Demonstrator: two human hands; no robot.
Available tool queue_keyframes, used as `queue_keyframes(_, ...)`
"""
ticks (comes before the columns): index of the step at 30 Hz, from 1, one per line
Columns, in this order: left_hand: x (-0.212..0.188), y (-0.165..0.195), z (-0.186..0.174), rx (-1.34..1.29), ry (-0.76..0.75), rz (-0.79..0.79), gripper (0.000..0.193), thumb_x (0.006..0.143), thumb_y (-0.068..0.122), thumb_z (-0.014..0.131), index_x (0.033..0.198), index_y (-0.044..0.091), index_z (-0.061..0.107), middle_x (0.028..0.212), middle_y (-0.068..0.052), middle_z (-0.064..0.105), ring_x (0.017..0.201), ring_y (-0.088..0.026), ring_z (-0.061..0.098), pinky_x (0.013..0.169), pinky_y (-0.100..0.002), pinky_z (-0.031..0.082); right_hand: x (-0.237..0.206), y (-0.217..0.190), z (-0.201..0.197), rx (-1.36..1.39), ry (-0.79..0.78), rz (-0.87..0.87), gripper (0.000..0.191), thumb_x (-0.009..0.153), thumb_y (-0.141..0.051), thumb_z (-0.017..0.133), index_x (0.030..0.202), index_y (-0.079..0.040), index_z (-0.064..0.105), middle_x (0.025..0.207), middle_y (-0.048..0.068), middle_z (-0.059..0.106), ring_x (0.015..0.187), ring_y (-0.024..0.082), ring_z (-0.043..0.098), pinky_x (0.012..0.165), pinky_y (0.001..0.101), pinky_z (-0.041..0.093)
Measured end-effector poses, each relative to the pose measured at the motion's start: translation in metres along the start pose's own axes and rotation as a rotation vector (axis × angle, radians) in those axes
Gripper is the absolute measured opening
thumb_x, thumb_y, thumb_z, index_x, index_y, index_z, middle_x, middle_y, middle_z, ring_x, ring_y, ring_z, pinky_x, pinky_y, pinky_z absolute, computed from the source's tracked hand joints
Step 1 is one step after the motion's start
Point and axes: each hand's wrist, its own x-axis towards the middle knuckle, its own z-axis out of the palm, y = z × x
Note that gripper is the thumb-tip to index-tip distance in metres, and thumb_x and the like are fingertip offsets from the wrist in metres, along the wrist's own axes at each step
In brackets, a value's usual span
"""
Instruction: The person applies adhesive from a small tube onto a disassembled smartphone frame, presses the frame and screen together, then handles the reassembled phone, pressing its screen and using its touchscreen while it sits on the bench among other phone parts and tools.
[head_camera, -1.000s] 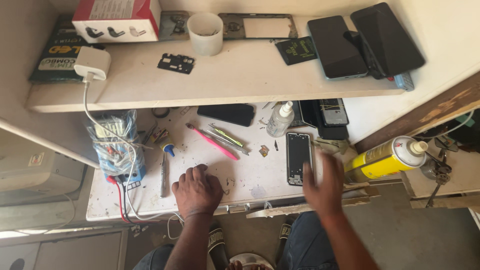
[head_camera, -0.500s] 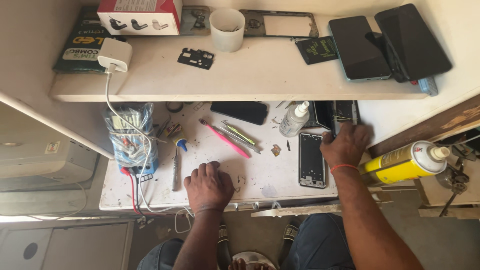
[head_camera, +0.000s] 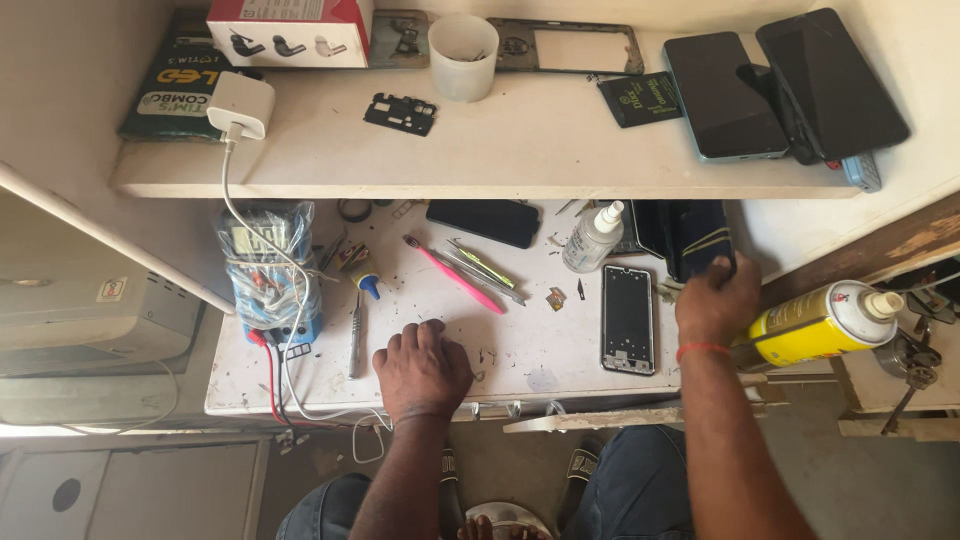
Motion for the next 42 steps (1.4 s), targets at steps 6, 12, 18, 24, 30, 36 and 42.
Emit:
queue_keyframes(6,0.001,0.001,-0.002,0.007,-0.019,-0.012,0.027,0.083,0.028,0.059,0.104,0.015,0.07,0.098,-0.006,0.07,0.095,-0.029,0.065,0.087,-0.05,0.042,-0.074,-0.017,-0.039,0.769,-0.06,0.393,0.018,0.111,-0.009,0.054,0.125,0.002,0.059,0.109,0.011,0.056,0.089,0.019,0.05,0.075,0.0349,0.042)
queue_keyframes(12,-0.001,0.001,-0.004,0.025,-0.062,-0.002,0.028,0.085,0.031,0.058,0.106,0.016,0.069,0.1,-0.007,0.068,0.097,-0.03,0.064,0.088,-0.049,0.041,-0.157,-0.026,-0.074,0.905,-0.157,0.514,0.025,0.104,-0.015,0.055,0.125,-0.003,0.06,0.11,0.002,0.065,0.098,0.012,0.061,0.085,0.0296,0.053)
queue_keyframes(18,-0.002,-0.001,-0.004,0.012,-0.059,0.012,0.038,0.096,0.043,0.046,0.114,0.016,0.065,0.103,-0.009,0.067,0.1,-0.032,0.062,0.089,-0.05,0.041,-0.179,-0.053,-0.066,0.552,-0.567,0.105,0.025,0.105,-0.015,0.058,0.124,-0.002,0.068,0.105,0.006,0.071,0.093,0.013,0.063,0.084,0.0297,0.052)
queue_keyframes(24,-0.003,-0.006,-0.001,-0.03,-0.049,0.009,0.048,0.096,0.046,0.041,0.127,0.015,0.061,0.107,-0.01,0.067,0.102,-0.033,0.062,0.089,-0.051,0.04,-0.164,-0.096,-0.052,0.433,-0.599,-0.571,0.025,0.097,0.0,0.062,0.119,-0.005,0.07,0.116,0.011,0.072,0.109,0.026,0.07,0.093,0.0363,0.057)
queue_keyframes(30,-0.003,-0.007,0.002,-0.029,-0.057,-0.003,0.053,0.097,0.043,0.039,0.136,0.013,0.058,0.112,-0.011,0.067,0.103,-0.033,0.061,0.091,-0.051,0.04,-0.158,-0.102,-0.052,0.393,-0.669,-0.576,0.029,0.092,0.003,0.066,0.12,-0.006,0.07,0.118,0.01,0.073,0.11,0.028,0.071,0.092,0.0366,0.058)
queue_keyframes(36,-0.004,-0.007,0.002,-0.03,-0.047,0.001,0.053,0.096,0.042,0.039,0.136,0.013,0.058,0.112,-0.011,0.067,0.103,-0.034,0.061,0.091,-0.051,0.04,-0.158,-0.094,-0.047,0.394,-0.676,-0.539,0.028,0.093,0.001,0.067,0.119,-0.008,0.071,0.117,0.009,0.074,0.108,0.026,0.071,0.09,0.0356,0.058)
queue_keyframes(42,-0.002,-0.004,-0.003,-0.036,-0.027,0.006,0.047,0.097,0.04,0.041,0.129,0.012,0.061,0.107,-0.011,0.067,0.101,-0.033,0.061,0.089,-0.051,0.04,-0.162,-0.084,-0.049,0.35,-0.689,-0.634,0.034,0.087,0.004,0.067,0.118,-0.009,0.074,0.124,0.009,0.07,0.116,0.028,0.067,0.097,0.0372,0.057)
